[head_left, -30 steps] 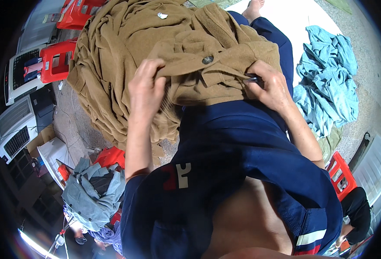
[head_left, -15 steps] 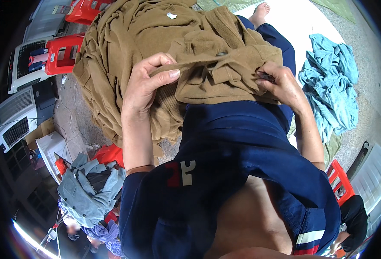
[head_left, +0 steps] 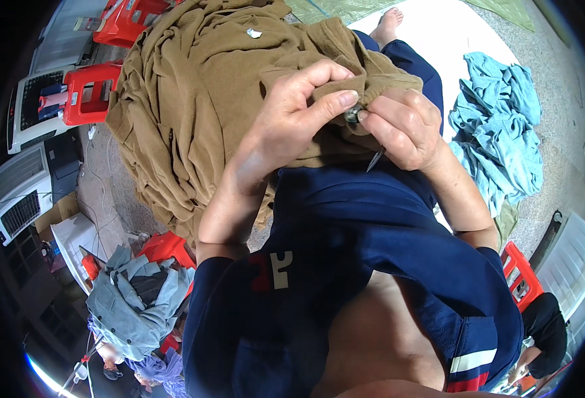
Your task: Inspecting and buttoning brown garments in a workshop setting.
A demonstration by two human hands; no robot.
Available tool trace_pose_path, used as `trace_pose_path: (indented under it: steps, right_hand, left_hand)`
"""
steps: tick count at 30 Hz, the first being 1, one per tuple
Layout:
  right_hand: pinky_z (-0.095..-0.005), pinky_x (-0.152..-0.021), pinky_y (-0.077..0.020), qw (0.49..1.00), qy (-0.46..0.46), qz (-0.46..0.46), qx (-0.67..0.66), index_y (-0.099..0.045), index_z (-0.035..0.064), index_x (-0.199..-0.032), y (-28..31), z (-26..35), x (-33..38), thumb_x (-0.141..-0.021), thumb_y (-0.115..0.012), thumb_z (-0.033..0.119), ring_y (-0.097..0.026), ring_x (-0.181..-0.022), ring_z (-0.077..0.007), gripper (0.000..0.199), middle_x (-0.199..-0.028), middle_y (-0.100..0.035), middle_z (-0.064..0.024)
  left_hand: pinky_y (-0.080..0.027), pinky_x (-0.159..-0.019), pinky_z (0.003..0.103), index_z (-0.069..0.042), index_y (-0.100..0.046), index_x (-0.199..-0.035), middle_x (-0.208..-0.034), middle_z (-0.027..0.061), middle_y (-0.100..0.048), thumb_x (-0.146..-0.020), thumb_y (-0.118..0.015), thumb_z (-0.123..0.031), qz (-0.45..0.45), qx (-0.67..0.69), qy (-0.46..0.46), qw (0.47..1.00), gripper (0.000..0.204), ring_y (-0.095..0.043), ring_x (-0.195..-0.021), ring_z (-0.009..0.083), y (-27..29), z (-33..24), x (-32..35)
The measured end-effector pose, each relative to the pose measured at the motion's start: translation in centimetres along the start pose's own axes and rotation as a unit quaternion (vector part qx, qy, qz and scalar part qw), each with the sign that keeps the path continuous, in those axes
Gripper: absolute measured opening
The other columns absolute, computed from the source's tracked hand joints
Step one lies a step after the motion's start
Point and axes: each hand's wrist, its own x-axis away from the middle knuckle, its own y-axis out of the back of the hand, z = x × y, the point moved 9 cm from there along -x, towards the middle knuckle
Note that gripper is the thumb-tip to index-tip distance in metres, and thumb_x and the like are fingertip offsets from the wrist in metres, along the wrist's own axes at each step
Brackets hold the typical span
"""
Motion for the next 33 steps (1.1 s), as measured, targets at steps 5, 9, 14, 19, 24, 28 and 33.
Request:
trace_pose_path:
  steps: [5, 9, 14, 19, 24, 28, 33]
  right_hand:
    - [-0.0292, -0.058, -0.0518, 0.997, -0.068, -0.015, -0.015, -0.059, 0.0014, -0.098, -0.7, -0.7, 2.0, -0.068, -0.07, 0.007, -0.061, -0.074, -0.0213, 0.032, -0.092, -0.061, -0.0089]
    - [-0.0303, -0.058, -0.0516, 0.992, -0.113, 0.007, -0.052, -0.059, 0.0019, -0.097, -1.4, -1.1, 2.0, -0.069, -0.069, 0.003, -0.061, -0.075, -0.0227, 0.029, -0.095, -0.06, -0.0105]
    - [-0.0326, -0.064, -0.0523, 0.933, -0.276, 0.003, -0.23, -0.057, 0.0049, -0.102, -2.3, -3.1, 1.5, -0.073, -0.066, -0.003, -0.063, -0.087, -0.0255, 0.031, -0.108, -0.058, -0.0108]
    - [-0.0327, -0.065, -0.0512, 0.918, -0.296, 0.122, -0.233, -0.056, 0.0039, -0.097, -4.6, -3.4, 2.3, -0.075, -0.066, -0.005, -0.065, -0.081, -0.0248, 0.026, -0.096, -0.063, -0.0088]
    - [-0.0294, -0.06, -0.0498, 0.905, -0.34, 0.043, -0.253, -0.056, 0.0023, -0.087, -3.7, -4.1, 2.6, -0.072, -0.069, -0.005, -0.065, -0.075, -0.0216, 0.022, -0.087, -0.064, -0.0081]
    - [-0.0293, -0.058, -0.0483, 0.897, -0.352, -0.049, -0.263, -0.056, 0.0032, -0.08, -2.3, -4.4, 2.3, -0.065, -0.069, -0.008, -0.064, -0.073, -0.0218, 0.023, -0.081, -0.062, -0.0093]
    - [-0.0333, -0.057, -0.05, 0.929, -0.274, -0.097, -0.229, -0.055, 0.0045, -0.074, -3.1, -3.1, 3.0, -0.076, -0.065, 0.0, -0.064, -0.07, -0.0256, 0.011, -0.076, -0.06, -0.0108]
  left_hand:
    - [-0.044, -0.068, 0.02, 0.001, -0.062, -0.101, -0.084, -0.0011, -0.06, -0.094, -0.06, -0.012, 0.002, -0.028, 0.039, 0.999, 0.015, -0.052, -0.077, 0.004, 0.0, 1.7, 0.3]
    - [-0.047, -0.068, 0.022, 0.0, -0.062, -0.099, -0.085, 0.0003, -0.061, -0.088, -0.068, -0.009, -0.018, -0.087, 0.039, 0.995, 0.016, -0.055, -0.077, 0.006, 0.3, 1.5, 0.9]
    - [-0.052, -0.07, 0.028, 0.001, -0.062, -0.094, -0.086, 0.0061, -0.064, -0.078, -0.074, -0.003, -0.016, -0.175, -0.089, 0.98, 0.02, -0.065, -0.079, 0.0158, 0.4, 0.5, 1.4]
    - [-0.052, -0.066, 0.031, 0.0, -0.061, -0.089, -0.083, 0.0086, -0.064, -0.075, -0.075, -0.001, -0.033, -0.265, -0.113, 0.957, 0.019, -0.065, -0.076, 0.0224, 0.5, -0.2, 2.2]
    - [-0.05, -0.06, 0.033, -0.001, -0.059, -0.085, -0.079, 0.0093, -0.064, -0.073, -0.075, -0.001, -0.069, -0.323, -0.196, 0.923, 0.02, -0.064, -0.069, 0.0241, 0.4, -0.8, 2.6]
    - [-0.049, -0.058, 0.033, -0.001, -0.06, -0.082, -0.076, 0.0124, -0.062, -0.071, -0.074, 0.003, -0.091, -0.259, -0.271, 0.923, 0.018, -0.062, -0.067, 0.029, 0.1, -2.3, 2.8]
    - [-0.051, -0.059, 0.035, -0.002, -0.059, -0.085, -0.076, 0.0144, -0.063, -0.074, -0.072, 0.006, -0.13, -0.326, -0.308, 0.884, 0.019, -0.062, -0.065, 0.0316, 0.0, -1.2, 3.8]
